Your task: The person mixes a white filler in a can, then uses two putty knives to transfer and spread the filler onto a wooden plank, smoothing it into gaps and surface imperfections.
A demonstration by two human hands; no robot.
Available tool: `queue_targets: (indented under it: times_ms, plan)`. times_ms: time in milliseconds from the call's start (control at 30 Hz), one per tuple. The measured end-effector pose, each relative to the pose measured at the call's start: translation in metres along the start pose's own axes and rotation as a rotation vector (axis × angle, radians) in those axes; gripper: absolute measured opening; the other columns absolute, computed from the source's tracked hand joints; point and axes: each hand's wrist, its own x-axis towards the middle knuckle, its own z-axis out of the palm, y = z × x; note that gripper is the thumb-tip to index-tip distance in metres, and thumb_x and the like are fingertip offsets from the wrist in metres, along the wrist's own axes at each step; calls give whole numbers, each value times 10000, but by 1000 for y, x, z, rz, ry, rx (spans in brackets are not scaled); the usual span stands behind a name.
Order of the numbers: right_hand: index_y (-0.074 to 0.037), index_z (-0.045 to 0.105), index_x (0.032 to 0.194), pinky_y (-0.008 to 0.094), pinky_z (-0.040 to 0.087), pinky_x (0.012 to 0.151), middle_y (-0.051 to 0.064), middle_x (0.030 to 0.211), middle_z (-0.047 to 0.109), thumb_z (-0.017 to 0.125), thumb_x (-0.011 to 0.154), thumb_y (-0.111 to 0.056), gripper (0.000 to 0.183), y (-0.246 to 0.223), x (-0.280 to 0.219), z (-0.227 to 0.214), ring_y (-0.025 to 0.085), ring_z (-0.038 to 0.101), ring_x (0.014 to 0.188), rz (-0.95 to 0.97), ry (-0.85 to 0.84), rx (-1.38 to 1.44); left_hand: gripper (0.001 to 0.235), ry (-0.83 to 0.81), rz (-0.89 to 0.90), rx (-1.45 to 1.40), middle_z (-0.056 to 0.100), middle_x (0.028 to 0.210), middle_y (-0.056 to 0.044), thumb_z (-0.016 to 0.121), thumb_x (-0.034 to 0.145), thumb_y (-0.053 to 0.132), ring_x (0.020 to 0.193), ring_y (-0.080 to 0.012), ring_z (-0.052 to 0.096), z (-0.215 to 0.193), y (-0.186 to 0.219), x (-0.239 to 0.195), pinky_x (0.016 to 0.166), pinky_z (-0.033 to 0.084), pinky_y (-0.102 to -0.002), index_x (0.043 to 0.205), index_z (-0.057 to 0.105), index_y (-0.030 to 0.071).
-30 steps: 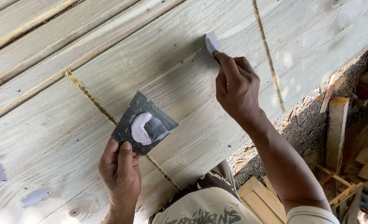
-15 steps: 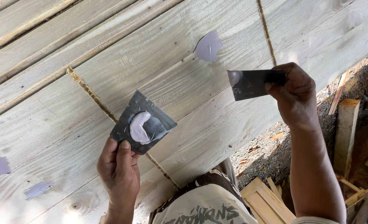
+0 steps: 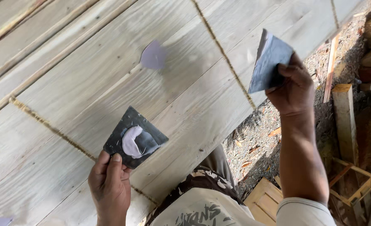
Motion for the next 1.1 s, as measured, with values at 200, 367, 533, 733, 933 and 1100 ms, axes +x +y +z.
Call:
queue_targets:
  times_ms: [200,367,533,733,933,1100]
  plan:
    - [-14,606,1392,385,604,965,107,1144,733,642,941,21,454,-16,-16,-87,248,720,1092,32,-34,344,217,-110,36,-17,604,927,-53,494,1089,2,825,-103,587,76,-56,-12,835,573,-346,1225,643,-80]
    - [-44,634,1264,415,600,1076,88,1129,734,670,940,51,339,-93,35,-167,226,724,1111,-82,-14,88,124,-95,134,-47,636,963,-59,504,1142,3,853,-110,594,172,-135,-3,802,538,-328,1140,616,-49]
    - [-37,696,1131,376,598,1043,108,1102,747,680,1057,90,147,-177,97,-207,199,732,1039,-306,-181,-270,174,-46,45,-68,672,1029,-37,465,1047,30,891,-111,653,278,-178,1,859,578,-336,1144,606,-4]
    - [-17,733,1130,269,587,942,26,1045,749,640,1040,86,165,-248,201,-200,100,692,962,-477,-357,-701,207,-75,106,-58,600,973,-13,473,1092,50,846,-77,567,349,-187,20,826,537,-292,1199,640,-10]
    - [69,699,1221,238,521,877,94,1053,720,660,1093,85,134,-252,293,-187,84,643,982,-631,-457,-1157,156,-19,195,148,591,944,9,454,1069,62,826,-52,532,378,-200,92,782,531,-246,1058,600,9]
    - [51,714,1134,270,491,579,126,836,718,623,1090,69,103,-228,339,-163,138,681,664,-848,-417,-1636,242,139,310,477,464,785,14,507,1144,76,714,-59,395,407,-219,125,609,382,-235,909,483,24]
